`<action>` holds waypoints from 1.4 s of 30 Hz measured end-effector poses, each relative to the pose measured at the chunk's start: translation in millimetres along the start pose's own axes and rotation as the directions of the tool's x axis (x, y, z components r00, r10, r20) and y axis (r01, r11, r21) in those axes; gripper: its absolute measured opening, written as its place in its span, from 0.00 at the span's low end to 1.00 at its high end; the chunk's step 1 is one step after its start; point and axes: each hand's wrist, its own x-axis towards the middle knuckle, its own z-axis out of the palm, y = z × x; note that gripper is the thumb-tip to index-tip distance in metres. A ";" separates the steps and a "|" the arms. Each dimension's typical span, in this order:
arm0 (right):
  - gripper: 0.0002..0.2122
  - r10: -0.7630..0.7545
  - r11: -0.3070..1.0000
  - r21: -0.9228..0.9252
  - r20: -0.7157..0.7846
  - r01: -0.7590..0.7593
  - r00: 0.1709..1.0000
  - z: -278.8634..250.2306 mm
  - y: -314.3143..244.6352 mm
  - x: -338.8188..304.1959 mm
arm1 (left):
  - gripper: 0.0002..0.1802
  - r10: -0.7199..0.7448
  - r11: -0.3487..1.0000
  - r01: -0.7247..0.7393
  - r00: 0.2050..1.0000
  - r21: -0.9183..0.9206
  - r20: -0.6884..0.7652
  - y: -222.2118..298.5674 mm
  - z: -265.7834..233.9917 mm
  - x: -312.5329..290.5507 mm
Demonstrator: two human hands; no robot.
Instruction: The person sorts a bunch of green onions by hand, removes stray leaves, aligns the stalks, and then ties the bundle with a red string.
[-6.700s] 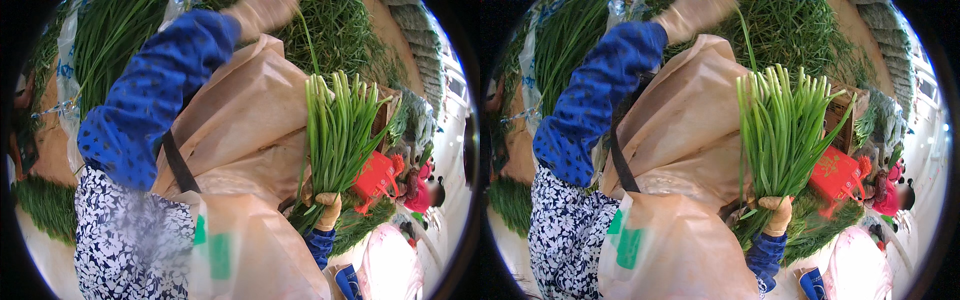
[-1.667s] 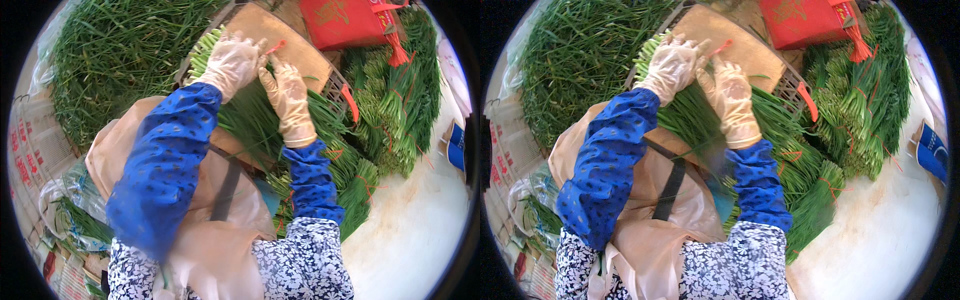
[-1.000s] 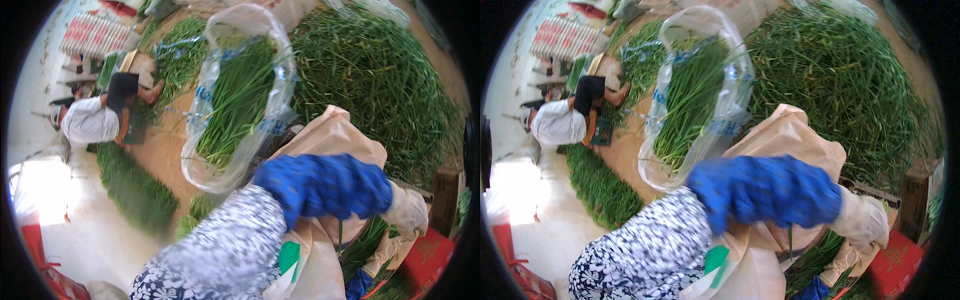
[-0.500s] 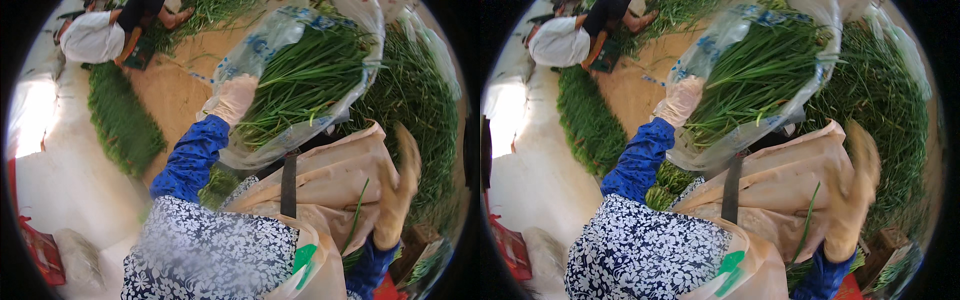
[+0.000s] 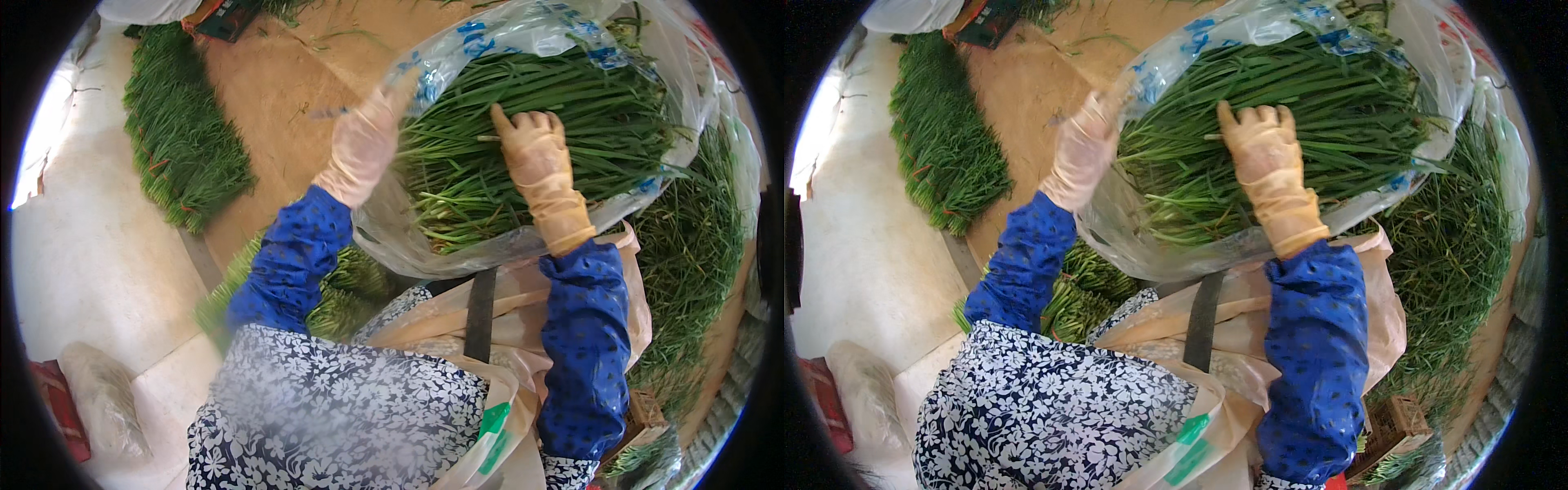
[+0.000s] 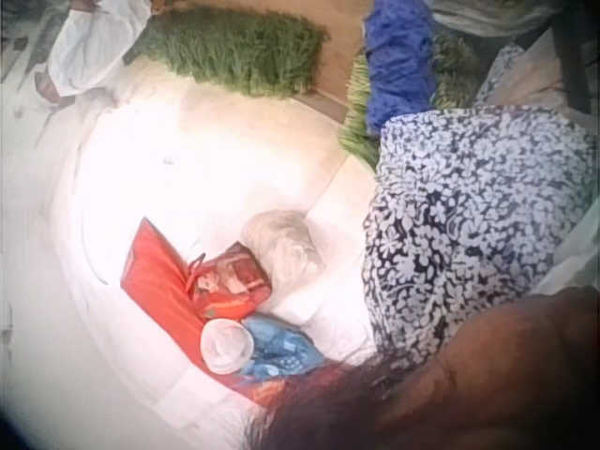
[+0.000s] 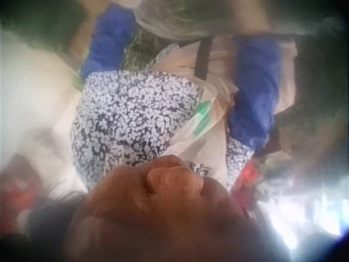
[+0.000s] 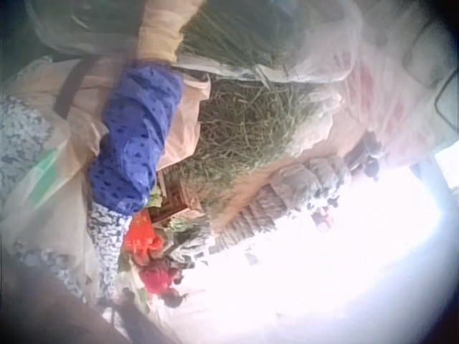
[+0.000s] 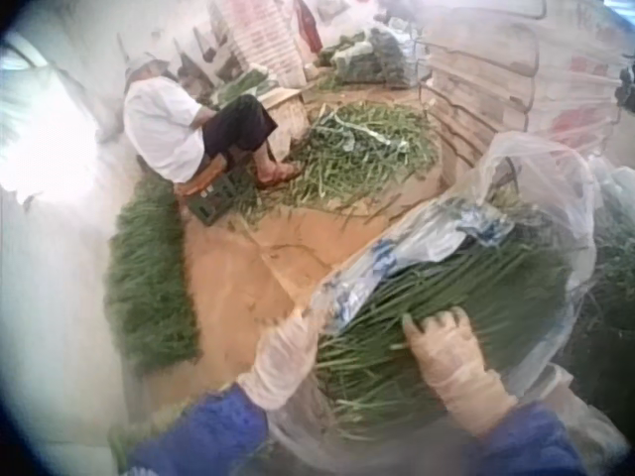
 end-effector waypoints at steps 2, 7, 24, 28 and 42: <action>0.17 0.006 0.991 0.132 0.013 -0.008 1.000 -15.0 4.0 -2.6 | 0.30 -0.138 0.940 0.108 0.988 -0.324 -0.070 -20.8 -3.2 4.9; 0.09 -0.161 0.900 0.360 -0.248 0.246 0.955 -38.1 -24.0 7.4 | 0.30 -0.245 0.767 0.192 0.969 -0.612 -0.004 -38.7 -16.9 16.7; 0.06 -0.268 0.861 0.429 -0.073 0.273 0.961 -45.6 -58.1 32.7 | 0.28 -0.199 0.888 0.190 0.980 -0.419 0.021 -44.8 -39.8 22.5; 0.20 -0.263 0.829 0.520 0.033 0.208 0.964 -69.4 -26.2 2.5 | 0.30 0.038 0.941 -0.112 0.973 -0.320 -0.229 -18.8 -84.6 17.9; 0.29 -0.163 0.897 0.382 -0.175 0.220 0.971 -112.5 -10.9 -27.7 | 0.31 0.290 0.661 -0.030 0.932 -0.749 0.218 60.3 -25.2 -11.1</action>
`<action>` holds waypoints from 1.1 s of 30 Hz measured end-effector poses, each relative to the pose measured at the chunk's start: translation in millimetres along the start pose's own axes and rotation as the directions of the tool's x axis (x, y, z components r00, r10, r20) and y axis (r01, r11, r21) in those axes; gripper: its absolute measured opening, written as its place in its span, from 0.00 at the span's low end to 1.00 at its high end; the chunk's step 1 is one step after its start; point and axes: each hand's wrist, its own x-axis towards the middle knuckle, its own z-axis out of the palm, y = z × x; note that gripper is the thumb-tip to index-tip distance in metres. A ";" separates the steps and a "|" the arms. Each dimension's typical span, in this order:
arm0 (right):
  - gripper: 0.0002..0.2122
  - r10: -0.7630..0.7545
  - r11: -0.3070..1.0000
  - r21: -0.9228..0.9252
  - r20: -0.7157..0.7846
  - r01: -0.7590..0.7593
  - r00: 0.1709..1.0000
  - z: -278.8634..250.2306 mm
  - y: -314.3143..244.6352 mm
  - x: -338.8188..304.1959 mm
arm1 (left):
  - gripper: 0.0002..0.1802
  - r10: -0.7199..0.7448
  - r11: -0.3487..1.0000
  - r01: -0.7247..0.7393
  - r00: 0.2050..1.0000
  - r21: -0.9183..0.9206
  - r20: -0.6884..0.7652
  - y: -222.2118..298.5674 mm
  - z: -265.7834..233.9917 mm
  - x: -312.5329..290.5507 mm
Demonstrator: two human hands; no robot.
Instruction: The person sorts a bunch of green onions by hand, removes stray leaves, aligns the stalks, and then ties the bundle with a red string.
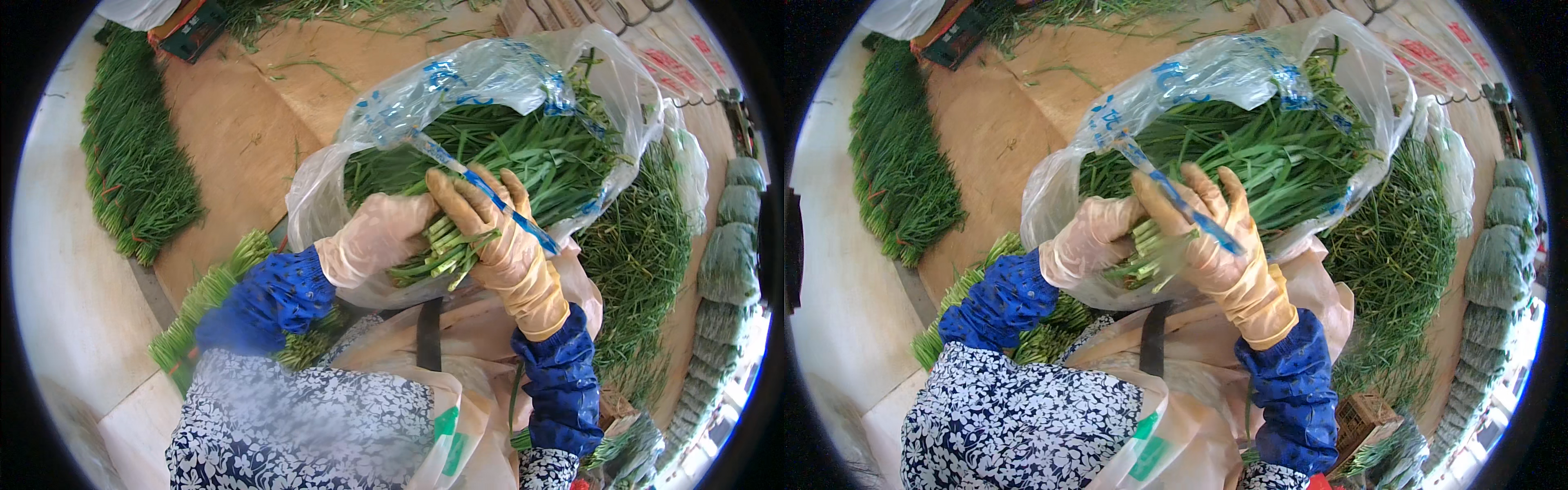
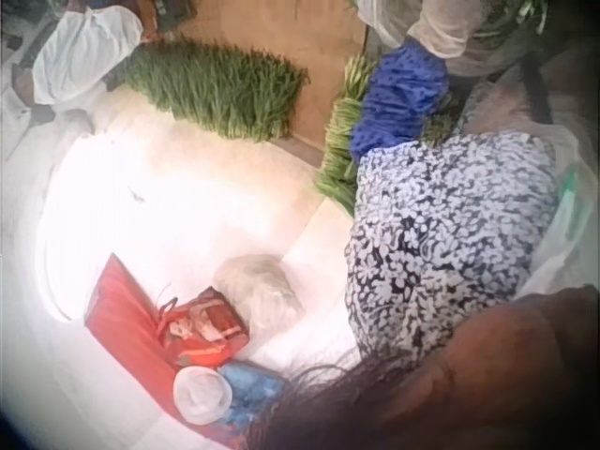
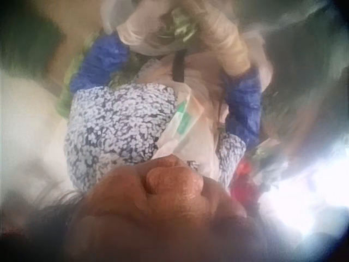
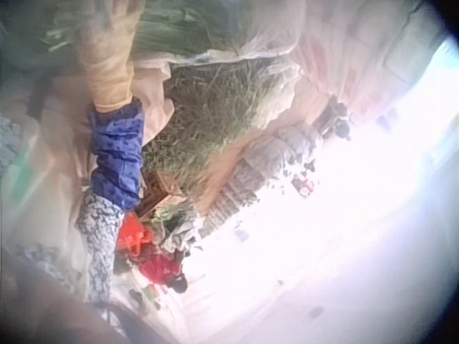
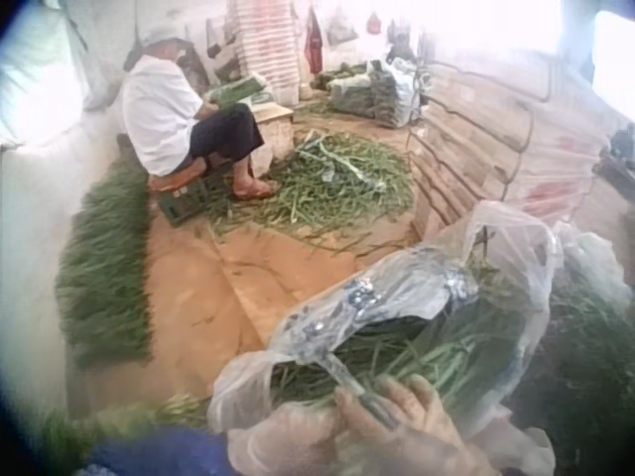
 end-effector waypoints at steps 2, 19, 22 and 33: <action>0.30 0.071 0.987 0.152 -0.087 -0.057 0.994 -6.9 2.8 -10.8 | 0.23 -0.002 0.999 0.001 1.000 -0.036 -0.022 -4.6 5.9 -1.1; 0.28 0.777 0.582 0.693 -0.628 0.425 -0.040 -202.6 80.1 -215.8 | 0.08 -0.102 0.813 -0.079 0.956 0.577 0.275 -29.8 -19.8 -13.7; 0.27 0.763 0.641 0.671 -0.608 0.372 -0.219 -209.9 57.7 -229.2 | 0.16 -0.158 0.870 -0.012 0.940 0.493 0.301 37.9 -67.1 17.0; 0.29 0.956 -0.047 0.776 -0.147 0.628 0.253 -107.5 -16.7 -207.2 | 0.29 -0.050 0.842 0.434 0.653 -0.319 0.756 183.5 59.2 165.4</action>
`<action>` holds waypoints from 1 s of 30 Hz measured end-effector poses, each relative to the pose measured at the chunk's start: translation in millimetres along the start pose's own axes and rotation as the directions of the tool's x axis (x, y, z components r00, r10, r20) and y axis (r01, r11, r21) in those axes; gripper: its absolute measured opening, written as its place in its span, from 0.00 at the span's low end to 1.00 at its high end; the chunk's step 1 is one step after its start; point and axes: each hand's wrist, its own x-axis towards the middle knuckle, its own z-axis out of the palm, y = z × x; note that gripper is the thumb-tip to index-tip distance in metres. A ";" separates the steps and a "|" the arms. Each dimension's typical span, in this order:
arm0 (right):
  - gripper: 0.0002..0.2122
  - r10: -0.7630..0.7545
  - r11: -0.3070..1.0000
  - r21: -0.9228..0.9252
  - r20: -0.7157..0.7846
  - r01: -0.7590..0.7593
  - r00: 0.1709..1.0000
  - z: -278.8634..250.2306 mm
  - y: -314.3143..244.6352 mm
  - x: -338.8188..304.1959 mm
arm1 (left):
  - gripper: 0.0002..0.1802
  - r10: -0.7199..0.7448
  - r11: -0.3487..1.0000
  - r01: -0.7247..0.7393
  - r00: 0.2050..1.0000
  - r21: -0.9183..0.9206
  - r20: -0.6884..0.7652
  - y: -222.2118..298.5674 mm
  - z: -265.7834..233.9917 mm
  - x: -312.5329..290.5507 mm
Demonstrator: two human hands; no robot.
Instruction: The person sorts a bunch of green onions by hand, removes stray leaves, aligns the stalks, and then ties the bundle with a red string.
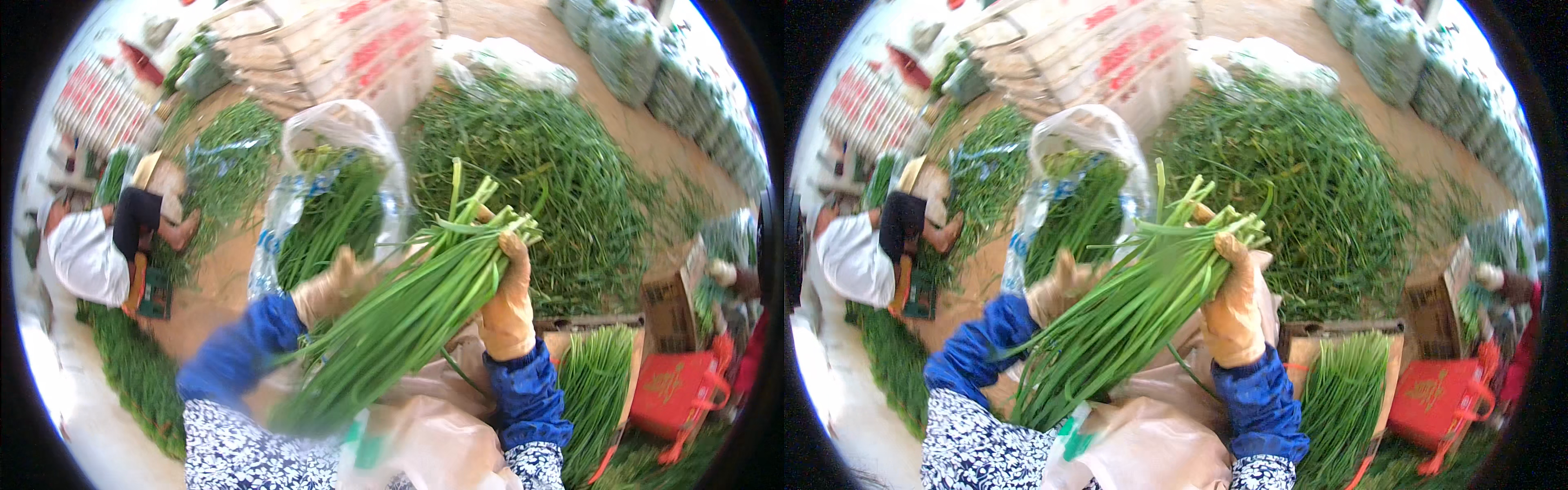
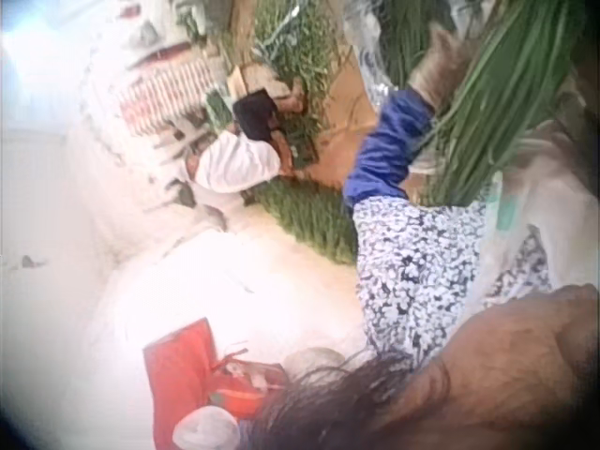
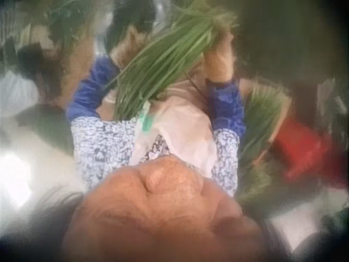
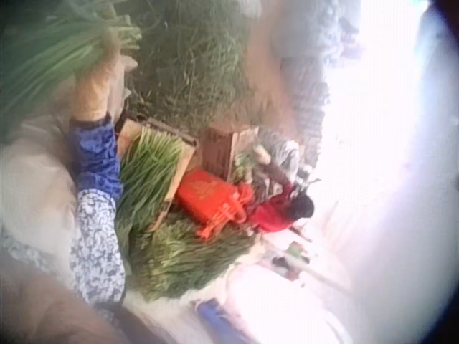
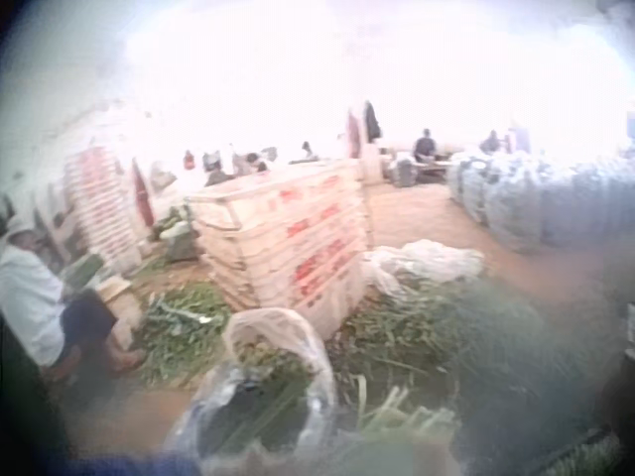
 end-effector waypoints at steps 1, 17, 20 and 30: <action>0.29 -0.004 1.000 -0.010 -0.006 0.004 1.000 -11.9 -7.3 -1.4 | 0.30 -0.076 0.991 0.087 0.990 -0.099 0.116 -19.9 20.2 -4.3; 0.28 0.049 0.997 0.072 -0.175 -0.037 0.983 -74.1 8.5 -33.5 | 0.34 -0.223 0.700 0.508 0.823 -0.502 0.522 -98.0 124.9 -16.2; 0.26 -0.190 0.780 -0.625 -0.232 0.003 0.954 -86.2 18.5 -41.3 | 0.33 -0.171 0.700 0.500 0.811 -0.510 0.559 -93.7 121.3 -26.7; 0.29 0.021 -0.676 0.734 0.111 -0.068 0.994 -95.1 -8.1 -41.8 | 0.56 0.281 0.916 -0.227 0.951 -0.330 0.128 -65.7 85.7 -25.1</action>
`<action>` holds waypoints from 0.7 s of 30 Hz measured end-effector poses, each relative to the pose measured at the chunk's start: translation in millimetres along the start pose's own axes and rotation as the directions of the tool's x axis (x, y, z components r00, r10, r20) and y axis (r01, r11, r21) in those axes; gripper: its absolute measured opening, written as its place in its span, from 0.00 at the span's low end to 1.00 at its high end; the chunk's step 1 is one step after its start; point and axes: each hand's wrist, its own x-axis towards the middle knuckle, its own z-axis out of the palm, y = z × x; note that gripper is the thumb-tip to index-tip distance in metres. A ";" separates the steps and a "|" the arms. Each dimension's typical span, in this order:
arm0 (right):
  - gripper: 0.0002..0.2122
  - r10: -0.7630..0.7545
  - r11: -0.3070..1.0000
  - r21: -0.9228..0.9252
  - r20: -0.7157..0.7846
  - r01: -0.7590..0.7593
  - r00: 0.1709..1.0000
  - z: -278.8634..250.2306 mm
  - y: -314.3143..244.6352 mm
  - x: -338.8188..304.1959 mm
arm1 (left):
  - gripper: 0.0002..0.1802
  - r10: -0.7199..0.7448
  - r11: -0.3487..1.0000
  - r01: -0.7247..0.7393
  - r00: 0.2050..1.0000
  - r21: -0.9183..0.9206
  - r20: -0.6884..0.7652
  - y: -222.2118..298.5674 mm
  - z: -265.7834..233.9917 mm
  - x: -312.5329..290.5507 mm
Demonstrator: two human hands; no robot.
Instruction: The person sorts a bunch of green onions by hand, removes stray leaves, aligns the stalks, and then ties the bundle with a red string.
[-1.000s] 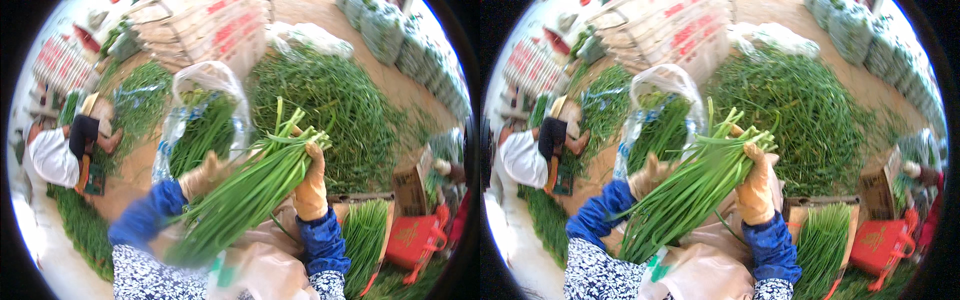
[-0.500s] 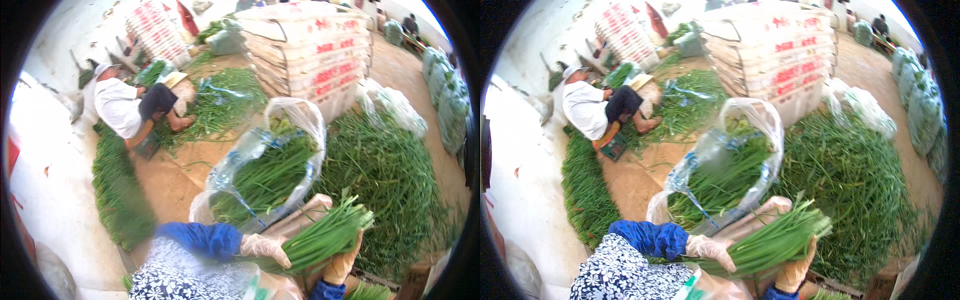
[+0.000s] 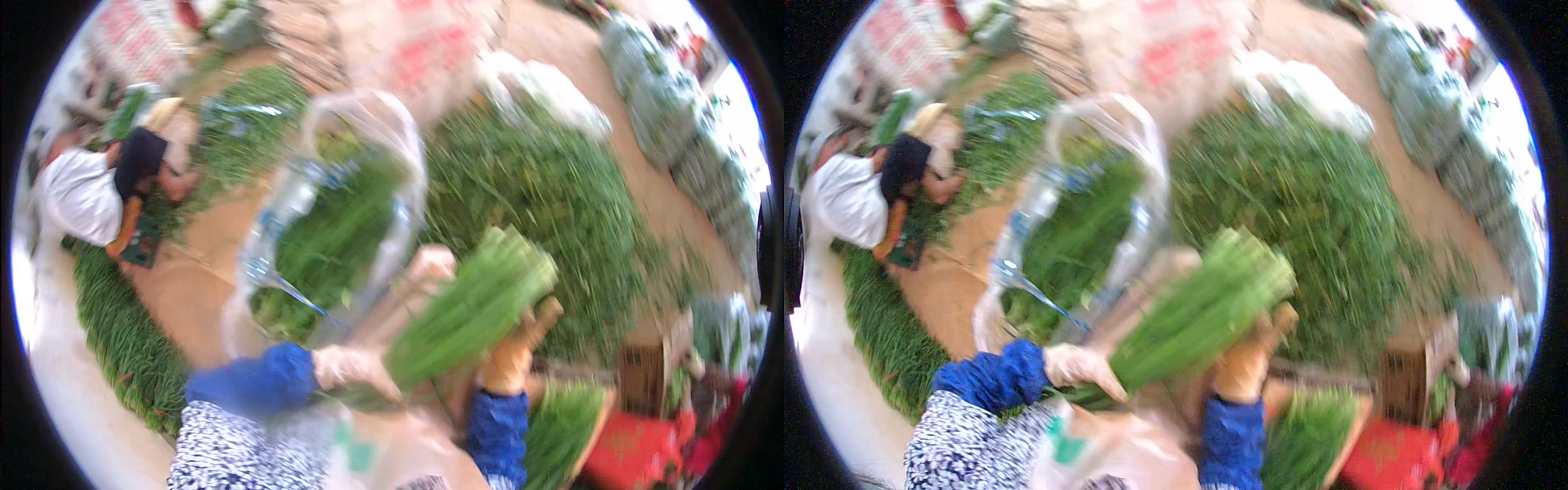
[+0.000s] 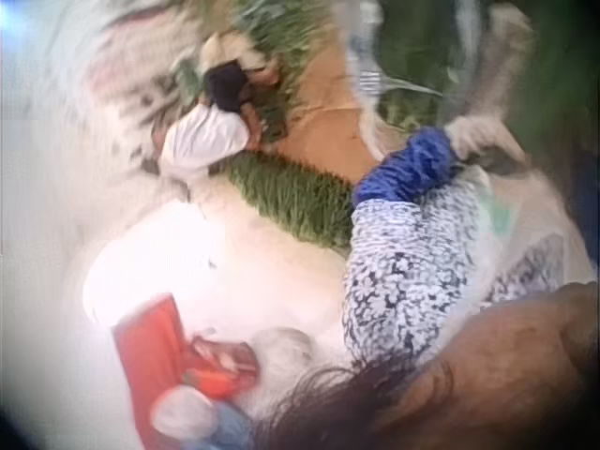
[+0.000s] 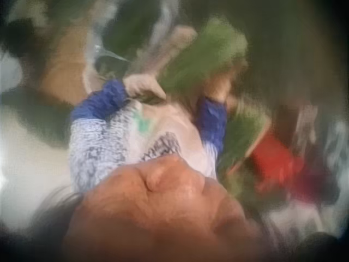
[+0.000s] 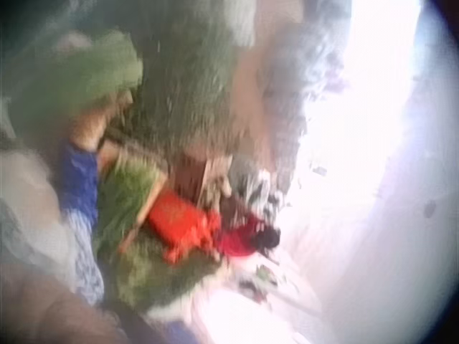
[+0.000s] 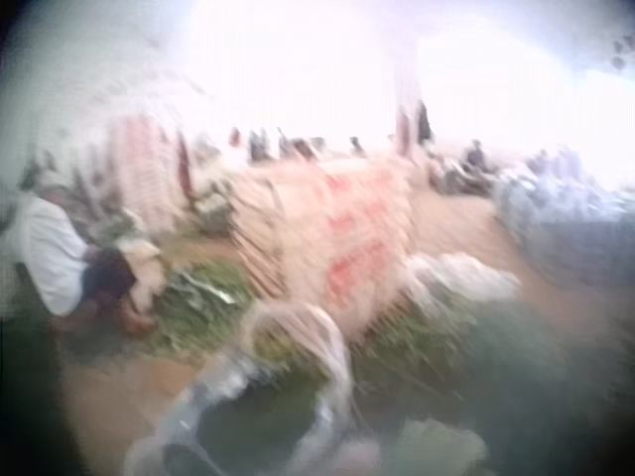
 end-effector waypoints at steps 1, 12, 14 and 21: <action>0.30 -0.052 0.894 -0.447 -0.053 0.023 0.997 0.0 7.5 16.7 | 0.64 0.221 0.947 -0.200 0.973 0.251 -0.059 10.6 -1.6 1.8; 0.19 -0.190 -0.928 -0.353 0.171 -0.120 0.967 68.0 26.5 103.8 | 0.44 -0.444 0.894 0.446 0.895 -0.048 0.050 -38.3 -40.5 -62.8; 0.18 -0.162 -0.962 -0.272 0.459 -0.035 0.874 72.0 50.1 113.8 | 0.44 -0.483 0.860 0.483 0.874 -0.162 0.044 -60.5 -54.5 -67.2; 0.29 -0.069 -0.397 0.915 -0.108 0.072 0.992 -15.6 50.0 77.9 | 0.44 -0.168 0.868 0.197 0.980 0.456 -0.104 -48.1 -50.0 -60.7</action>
